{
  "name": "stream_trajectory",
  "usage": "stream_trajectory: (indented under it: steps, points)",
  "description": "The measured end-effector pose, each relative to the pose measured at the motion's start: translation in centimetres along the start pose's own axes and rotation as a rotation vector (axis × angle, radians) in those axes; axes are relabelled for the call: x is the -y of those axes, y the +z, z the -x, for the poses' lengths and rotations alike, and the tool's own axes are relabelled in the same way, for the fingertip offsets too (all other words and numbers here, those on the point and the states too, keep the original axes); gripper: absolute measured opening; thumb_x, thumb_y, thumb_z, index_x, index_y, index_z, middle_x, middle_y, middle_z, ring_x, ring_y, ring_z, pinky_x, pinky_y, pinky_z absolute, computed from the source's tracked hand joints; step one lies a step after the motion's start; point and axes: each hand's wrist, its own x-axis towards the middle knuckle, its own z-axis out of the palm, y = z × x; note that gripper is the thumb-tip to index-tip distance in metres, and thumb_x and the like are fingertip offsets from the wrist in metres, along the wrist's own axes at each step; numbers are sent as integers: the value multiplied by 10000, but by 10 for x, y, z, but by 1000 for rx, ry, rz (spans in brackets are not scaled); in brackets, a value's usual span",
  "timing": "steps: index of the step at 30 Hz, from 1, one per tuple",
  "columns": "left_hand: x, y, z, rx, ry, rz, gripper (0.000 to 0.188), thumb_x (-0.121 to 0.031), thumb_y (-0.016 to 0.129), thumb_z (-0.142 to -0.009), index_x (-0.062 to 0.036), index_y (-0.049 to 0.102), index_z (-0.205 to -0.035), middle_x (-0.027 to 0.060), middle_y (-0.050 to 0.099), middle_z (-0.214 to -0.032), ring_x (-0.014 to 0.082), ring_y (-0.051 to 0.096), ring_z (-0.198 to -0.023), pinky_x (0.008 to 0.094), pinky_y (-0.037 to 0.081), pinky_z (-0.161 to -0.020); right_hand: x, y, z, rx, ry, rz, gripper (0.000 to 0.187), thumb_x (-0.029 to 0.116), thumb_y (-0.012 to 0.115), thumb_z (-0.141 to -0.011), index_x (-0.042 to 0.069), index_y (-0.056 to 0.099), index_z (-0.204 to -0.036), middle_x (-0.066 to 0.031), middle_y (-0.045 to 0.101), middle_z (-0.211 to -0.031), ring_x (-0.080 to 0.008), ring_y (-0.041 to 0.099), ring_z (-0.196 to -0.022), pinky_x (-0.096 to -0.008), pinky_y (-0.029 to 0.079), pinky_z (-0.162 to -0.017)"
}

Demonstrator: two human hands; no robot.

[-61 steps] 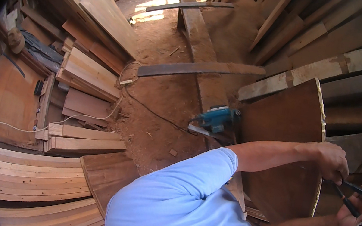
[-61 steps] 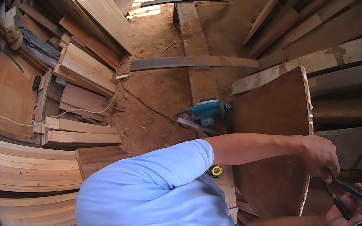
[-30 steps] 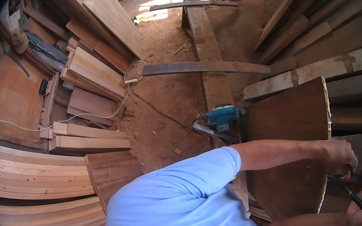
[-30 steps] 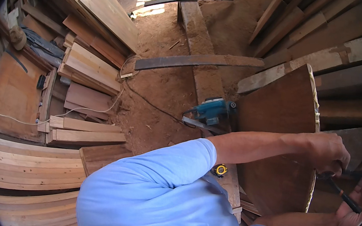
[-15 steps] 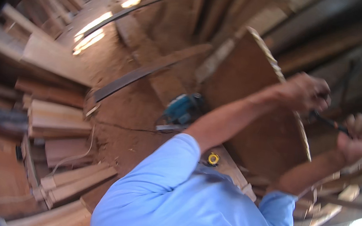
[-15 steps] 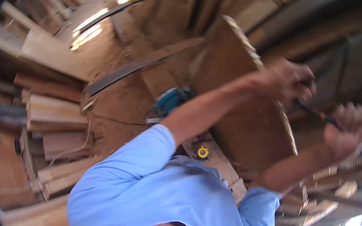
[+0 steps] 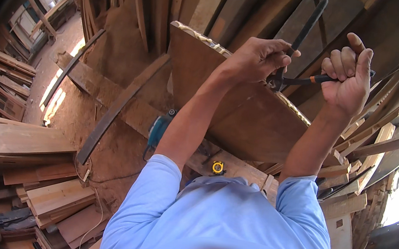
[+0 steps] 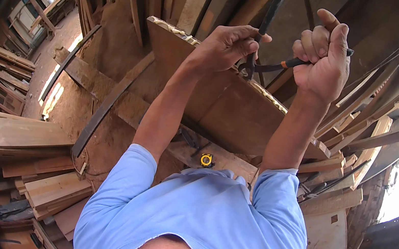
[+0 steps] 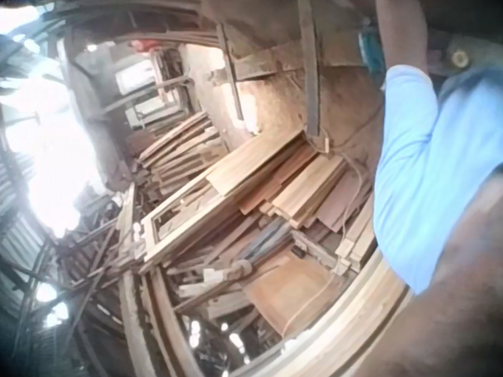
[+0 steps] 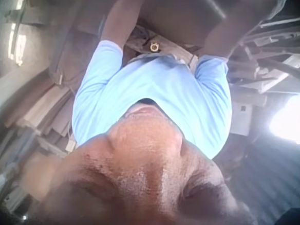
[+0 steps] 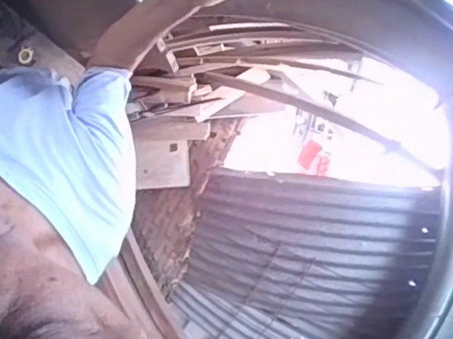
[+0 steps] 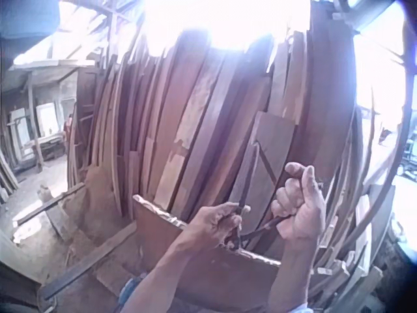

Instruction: The person uses a pair of pliers to remove small staples from the edge of a curved wood panel, then picks up and moves the panel among other wooden boards.

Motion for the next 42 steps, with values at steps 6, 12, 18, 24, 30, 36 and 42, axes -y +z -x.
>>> stream_trajectory:
  steps: [6,12,18,24,30,36,42]
  points:
    - [0,0,1,95,22,-62,347,-139,650,-1006,-55,650,-1343,6,615,-778,85,619,-778,282,520,-705,-2,-3,-5,50,2,-24,463,367,442,-1106,-49,565,-1269,71,320,-636,-42,278,-551,-238,271,-523]
    - [-2,-1,2,102,93,-179,421,-167,696,-979,-69,624,-1382,-14,546,-718,71,553,-695,272,469,-642,-2,-7,-16,180,47,-30,441,370,453,-1101,-31,563,-1249,61,342,-663,-51,298,-570,-224,281,-534]
    - [-3,0,4,74,133,-193,414,-121,712,-955,-65,644,-1359,-27,514,-708,66,467,-641,265,426,-596,-5,2,-21,123,56,79,502,380,434,-1104,-51,526,-1345,76,314,-661,-34,258,-554,-215,256,-520]
    - [-3,3,3,69,142,-198,432,-78,696,-958,-60,632,-1385,-31,478,-710,60,437,-651,263,415,-598,-4,-8,-24,98,76,21,479,357,452,-1103,-51,525,-1343,55,364,-713,-48,336,-619,-225,311,-581]
    - [3,0,5,103,135,-189,404,-61,663,-979,-60,638,-1383,-42,453,-709,60,416,-655,266,408,-603,-2,2,-29,92,62,102,512,365,464,-1091,-38,488,-1405,-91,636,-1091,-182,604,-988,-350,471,-910]
    - [-13,-1,5,167,35,-168,378,-81,657,-993,-74,652,-1370,-46,485,-727,56,430,-674,260,404,-606,11,3,-33,367,203,-55,514,414,448,-1085,2,487,-1390,-80,589,-1132,-209,563,-1063,-416,436,-1018]
    - [6,-2,-1,173,124,-252,321,-73,666,-981,-57,692,-1300,-8,596,-773,63,514,-722,266,455,-648,2,-27,-39,503,172,-224,397,426,489,-1071,58,536,-1213,4,451,-918,-143,437,-884,-365,413,-888]
